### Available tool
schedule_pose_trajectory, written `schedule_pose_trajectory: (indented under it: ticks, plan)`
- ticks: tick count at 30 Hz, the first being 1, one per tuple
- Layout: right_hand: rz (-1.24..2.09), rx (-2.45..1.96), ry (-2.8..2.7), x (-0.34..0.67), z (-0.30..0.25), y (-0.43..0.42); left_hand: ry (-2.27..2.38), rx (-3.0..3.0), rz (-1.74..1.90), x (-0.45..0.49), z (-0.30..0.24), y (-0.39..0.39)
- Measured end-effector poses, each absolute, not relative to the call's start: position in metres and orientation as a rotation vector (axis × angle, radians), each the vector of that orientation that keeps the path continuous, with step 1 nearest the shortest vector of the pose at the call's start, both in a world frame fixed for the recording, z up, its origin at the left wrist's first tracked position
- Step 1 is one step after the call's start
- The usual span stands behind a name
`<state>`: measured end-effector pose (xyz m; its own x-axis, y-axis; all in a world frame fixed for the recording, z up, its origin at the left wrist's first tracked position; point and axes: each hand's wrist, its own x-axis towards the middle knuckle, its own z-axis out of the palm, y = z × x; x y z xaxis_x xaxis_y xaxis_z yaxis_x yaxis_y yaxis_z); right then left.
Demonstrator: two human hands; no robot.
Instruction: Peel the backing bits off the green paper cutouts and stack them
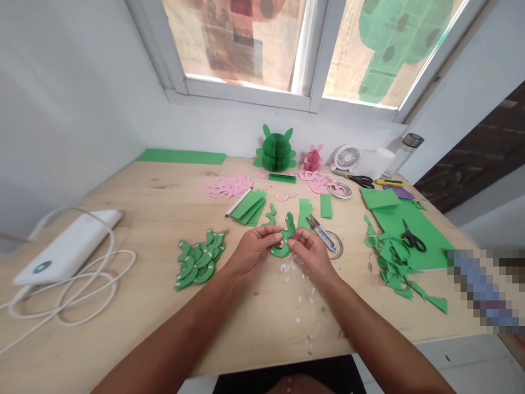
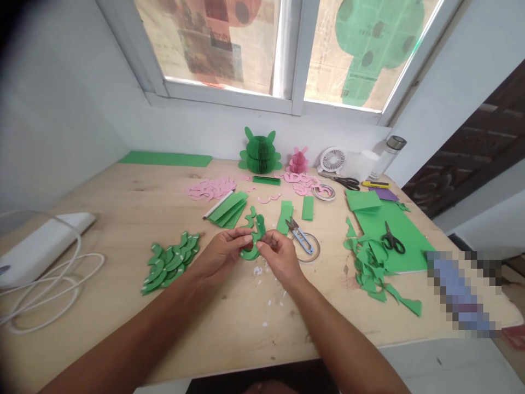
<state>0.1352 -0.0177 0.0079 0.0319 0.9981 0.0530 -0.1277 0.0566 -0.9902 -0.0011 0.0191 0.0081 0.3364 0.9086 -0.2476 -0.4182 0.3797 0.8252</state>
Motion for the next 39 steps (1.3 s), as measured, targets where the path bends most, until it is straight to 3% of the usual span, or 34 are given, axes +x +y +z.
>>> schedule_pose_trajectory:
  ticks: [16,32,39]
  plan:
    - [1.085,-1.146,-1.115,0.139,-0.006,-0.013,0.918,1.010,1.065,0.002,0.007,0.016]
    - [1.185,-1.051,-1.171,0.147,-0.003,-0.012,0.829,0.968,1.027,0.000,0.008,0.017]
    - [0.807,-1.218,-1.132,0.150,0.002,-0.011,1.020,1.147,1.162,0.000,0.008,0.015]
